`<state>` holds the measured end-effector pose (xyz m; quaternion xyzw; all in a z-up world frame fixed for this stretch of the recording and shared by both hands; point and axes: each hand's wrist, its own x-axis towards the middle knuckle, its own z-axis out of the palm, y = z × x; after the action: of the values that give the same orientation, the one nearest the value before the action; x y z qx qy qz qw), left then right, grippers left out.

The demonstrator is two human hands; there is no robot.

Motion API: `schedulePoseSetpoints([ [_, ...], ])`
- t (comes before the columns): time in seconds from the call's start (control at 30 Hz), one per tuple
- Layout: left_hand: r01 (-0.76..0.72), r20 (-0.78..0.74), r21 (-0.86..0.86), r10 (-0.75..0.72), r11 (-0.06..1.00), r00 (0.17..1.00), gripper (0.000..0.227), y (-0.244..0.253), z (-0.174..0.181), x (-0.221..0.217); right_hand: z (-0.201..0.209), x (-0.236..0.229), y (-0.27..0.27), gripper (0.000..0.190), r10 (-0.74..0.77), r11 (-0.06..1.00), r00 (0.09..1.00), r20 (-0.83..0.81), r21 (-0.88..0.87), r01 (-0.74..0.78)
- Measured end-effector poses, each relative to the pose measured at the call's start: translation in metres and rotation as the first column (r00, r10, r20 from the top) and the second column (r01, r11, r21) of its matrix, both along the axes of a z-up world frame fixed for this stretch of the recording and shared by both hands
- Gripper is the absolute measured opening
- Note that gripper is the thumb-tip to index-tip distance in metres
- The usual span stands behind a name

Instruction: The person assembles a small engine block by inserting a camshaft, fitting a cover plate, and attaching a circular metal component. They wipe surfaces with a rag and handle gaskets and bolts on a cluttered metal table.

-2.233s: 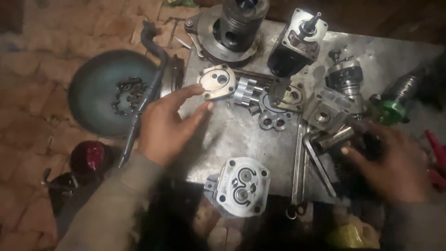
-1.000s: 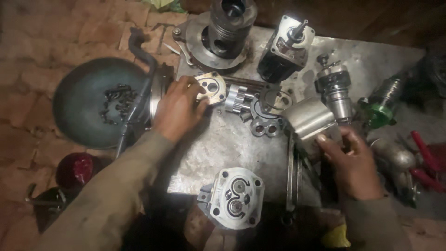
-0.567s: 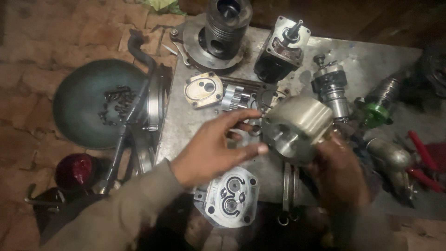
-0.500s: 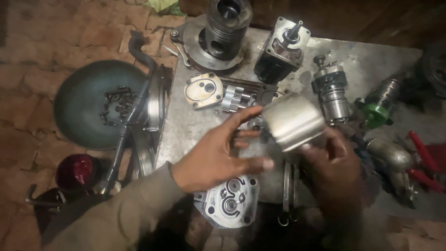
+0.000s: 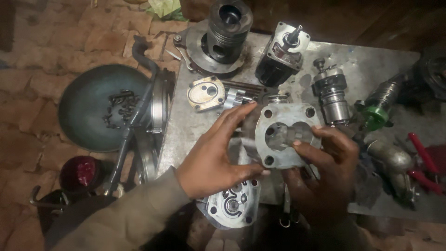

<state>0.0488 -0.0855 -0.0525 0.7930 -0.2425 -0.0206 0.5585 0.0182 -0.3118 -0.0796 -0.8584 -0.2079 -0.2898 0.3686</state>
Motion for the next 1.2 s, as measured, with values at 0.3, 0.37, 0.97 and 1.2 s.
schedulePoseSetpoints([
  [0.3,0.012,-0.038,-0.197,-0.020,0.980,0.999,0.102,-0.003,-0.009,0.008,0.017,-0.002,0.009,0.062,0.112,0.994,0.991,-0.078,0.020,-0.110],
  [0.37,0.060,-0.173,-0.483,-0.162,0.874,0.972,0.092,-0.005,-0.012,0.010,0.019,-0.002,0.003,0.067,0.097,0.988,0.980,-0.174,0.134,-0.074],
  [0.97,-0.204,0.038,-0.313,0.227,0.928,0.973,0.098,0.026,-0.006,-0.004,-0.039,-0.011,-0.135,0.030,-0.391,0.913,0.913,-0.116,0.076,0.401],
  [1.2,-0.126,0.465,0.030,0.097,0.992,0.880,0.114,0.013,-0.001,-0.015,-0.021,-0.008,-0.005,0.043,-0.024,0.941,0.704,-0.710,0.223,0.256],
])
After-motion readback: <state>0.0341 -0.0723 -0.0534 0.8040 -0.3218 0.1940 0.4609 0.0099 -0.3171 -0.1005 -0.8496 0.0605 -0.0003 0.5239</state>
